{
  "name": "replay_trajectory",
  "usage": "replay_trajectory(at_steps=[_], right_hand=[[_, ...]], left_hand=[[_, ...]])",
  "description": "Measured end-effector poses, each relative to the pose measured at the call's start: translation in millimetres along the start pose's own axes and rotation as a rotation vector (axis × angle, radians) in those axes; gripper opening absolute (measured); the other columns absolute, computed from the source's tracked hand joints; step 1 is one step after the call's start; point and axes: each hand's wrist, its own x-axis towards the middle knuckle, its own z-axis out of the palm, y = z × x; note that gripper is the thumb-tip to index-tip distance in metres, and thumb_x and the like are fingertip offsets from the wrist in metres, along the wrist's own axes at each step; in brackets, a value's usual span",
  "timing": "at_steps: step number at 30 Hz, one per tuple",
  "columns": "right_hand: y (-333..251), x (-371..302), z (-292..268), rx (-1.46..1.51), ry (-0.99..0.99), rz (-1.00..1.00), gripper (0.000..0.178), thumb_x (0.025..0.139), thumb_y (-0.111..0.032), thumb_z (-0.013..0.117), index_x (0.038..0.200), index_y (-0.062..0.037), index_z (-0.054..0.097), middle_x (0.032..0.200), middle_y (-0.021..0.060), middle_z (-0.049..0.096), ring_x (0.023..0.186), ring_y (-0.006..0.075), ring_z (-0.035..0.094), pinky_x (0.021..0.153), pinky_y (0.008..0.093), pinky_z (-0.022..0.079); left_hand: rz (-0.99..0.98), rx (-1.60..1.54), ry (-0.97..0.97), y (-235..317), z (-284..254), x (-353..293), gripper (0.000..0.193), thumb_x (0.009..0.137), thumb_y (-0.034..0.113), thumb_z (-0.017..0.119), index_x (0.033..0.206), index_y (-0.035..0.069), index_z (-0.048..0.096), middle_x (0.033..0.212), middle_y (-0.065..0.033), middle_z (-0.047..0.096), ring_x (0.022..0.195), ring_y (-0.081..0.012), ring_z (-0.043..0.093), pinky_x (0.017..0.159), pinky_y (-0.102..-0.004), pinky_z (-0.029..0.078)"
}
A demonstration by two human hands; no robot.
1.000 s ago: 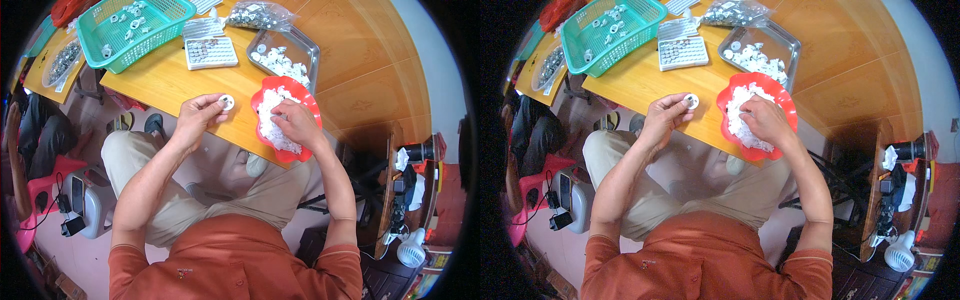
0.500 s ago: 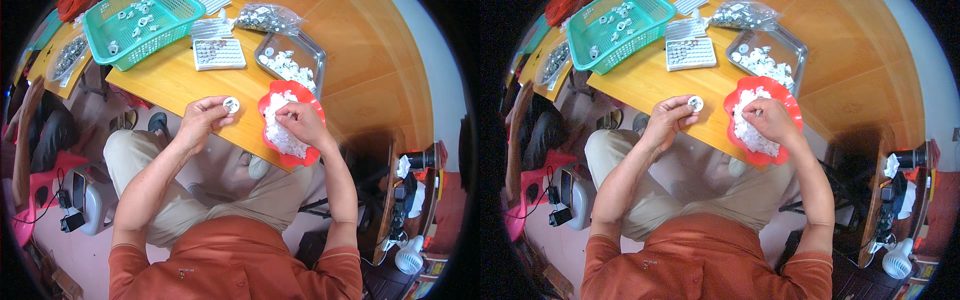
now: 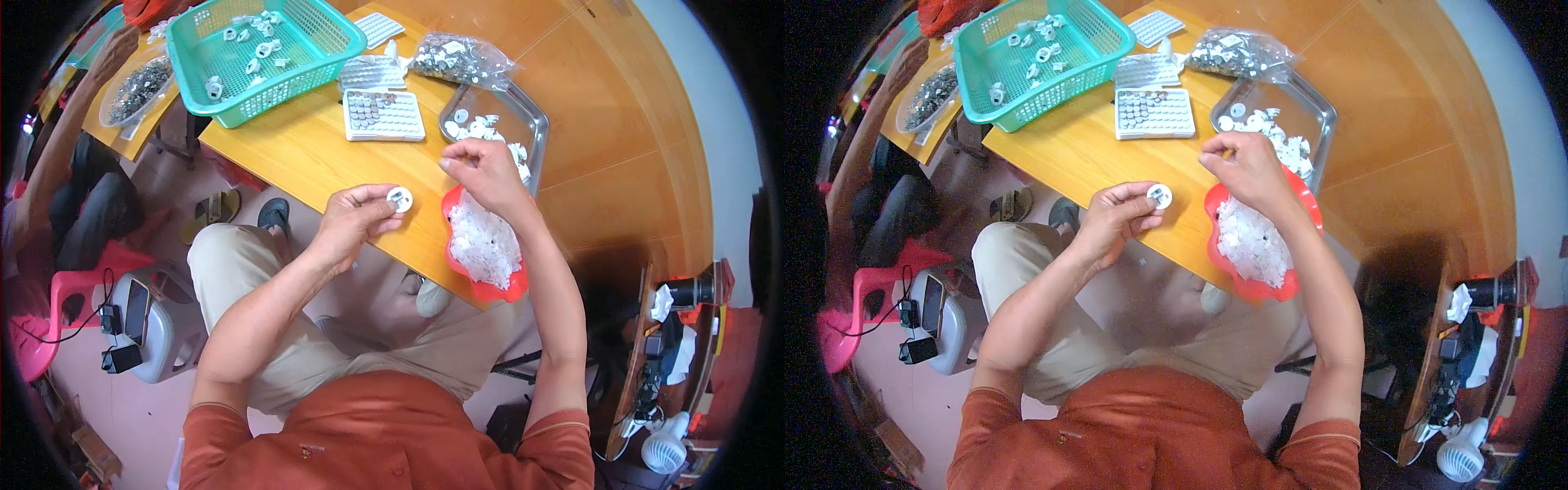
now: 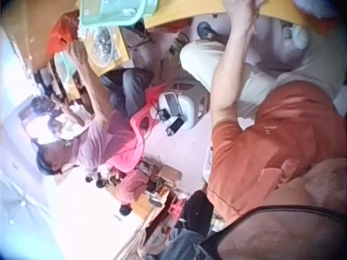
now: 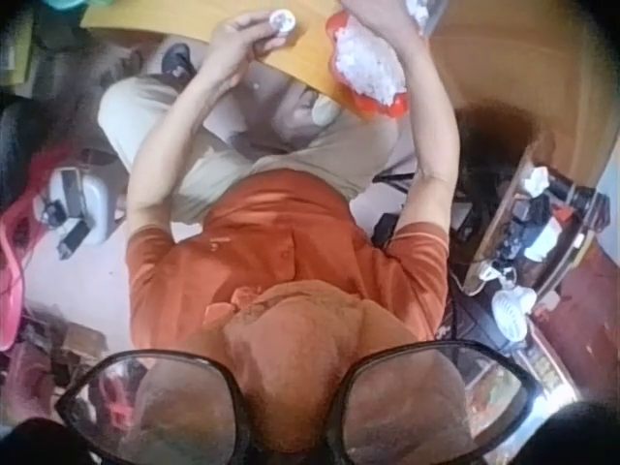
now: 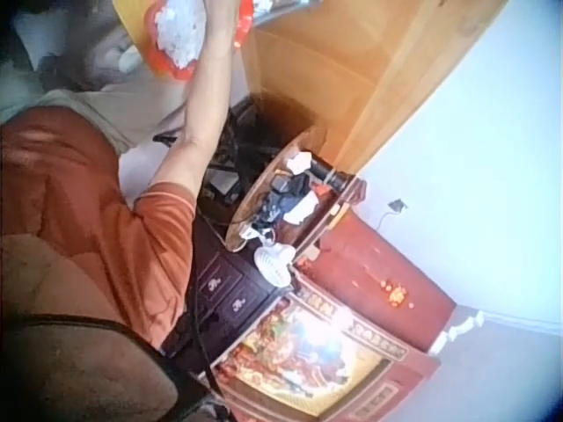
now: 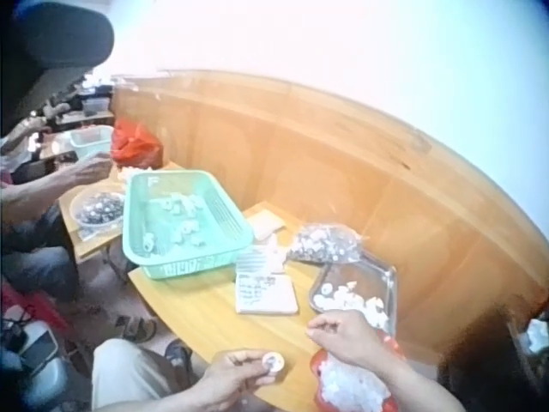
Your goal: Assembling small white plastic components by manually inserting metal parts.
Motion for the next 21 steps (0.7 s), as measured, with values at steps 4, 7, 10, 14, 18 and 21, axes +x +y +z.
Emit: replay_trajectory(at_steps=[4, 7, 10, 14, 18, 21], right_hand=[[-2, 46, 21, -0.05, -0.019, -0.056, 0.022, 0.081, -0.016, 0.07, 0.093, 0.0026, 0.07, 0.081, 0.0096, 0.071, 0.069, 0.0123, 0.062, 0.067, 0.0283, 0.05], [6, 78, 36, -0.134, 0.017, -0.103, 0.024, 0.081, -0.015, 0.069, 0.098, 0.0019, 0.07, 0.086, 0.0141, 0.071, 0.074, 0.0191, 0.066, 0.07, 0.0315, 0.051], [14, 106, 44, -0.156, 0.018, -0.128, 0.026, 0.082, -0.014, 0.065, 0.104, -0.0008, 0.069, 0.095, 0.0185, 0.07, 0.086, 0.028, 0.068, 0.078, 0.0362, 0.051], [35, 133, 53, -0.307, 0.0, -0.183, 0.03, 0.085, -0.013, 0.058, 0.112, -0.0068, 0.068, 0.11, 0.0232, 0.064, 0.102, 0.0402, 0.061, 0.088, 0.0469, 0.048], [30, 144, 58, -0.412, -0.099, -0.172, 0.029, 0.085, -0.013, 0.059, 0.112, -0.0056, 0.068, 0.106, 0.0229, 0.064, 0.101, 0.0391, 0.06, 0.089, 0.0451, 0.047], [29, 144, 60, -0.418, -0.115, -0.153, 0.028, 0.084, -0.013, 0.061, 0.109, -0.0048, 0.068, 0.102, 0.0234, 0.064, 0.099, 0.0388, 0.061, 0.087, 0.0447, 0.047]], left_hand=[[0.023, -0.015, -0.014, -2, -2, 0, 0.024, 0.089, 0.004, 0.064, 0.112, -0.002, 0.063, 0.1, -0.0096, 0.069, 0.083, -0.0141, 0.068, 0.077, -0.0271, 0.058], [0.017, 0.001, -0.009, -2, -4, 0, 0.025, 0.089, 0.004, 0.064, 0.113, -0.002, 0.063, 0.101, -0.0098, 0.069, 0.083, -0.0139, 0.068, 0.076, -0.0267, 0.058], [0.038, -0.029, -0.031, -1, -5, 0, 0.025, 0.089, 0.003, 0.064, 0.113, -0.002, 0.063, 0.101, -0.01, 0.069, 0.083, -0.0138, 0.068, 0.076, -0.0263, 0.058], [0.029, -0.018, -0.017, 4, -4, 1, 0.026, 0.089, 0.002, 0.063, 0.114, -0.002, 0.063, 0.102, -0.0102, 0.069, 0.085, -0.0141, 0.068, 0.076, -0.0257, 0.058], [0.037, -0.026, 0.001, 11, -7, 3, 0.026, 0.088, 0.002, 0.064, 0.114, -0.002, 0.063, 0.103, -0.0105, 0.069, 0.086, -0.0143, 0.068, 0.076, -0.0253, 0.058], [0.04, -0.049, -0.004, 14, -6, 4, 0.026, 0.088, 0.002, 0.064, 0.114, -0.002, 0.063, 0.104, -0.0108, 0.069, 0.087, -0.0146, 0.068, 0.076, -0.0254, 0.057]])
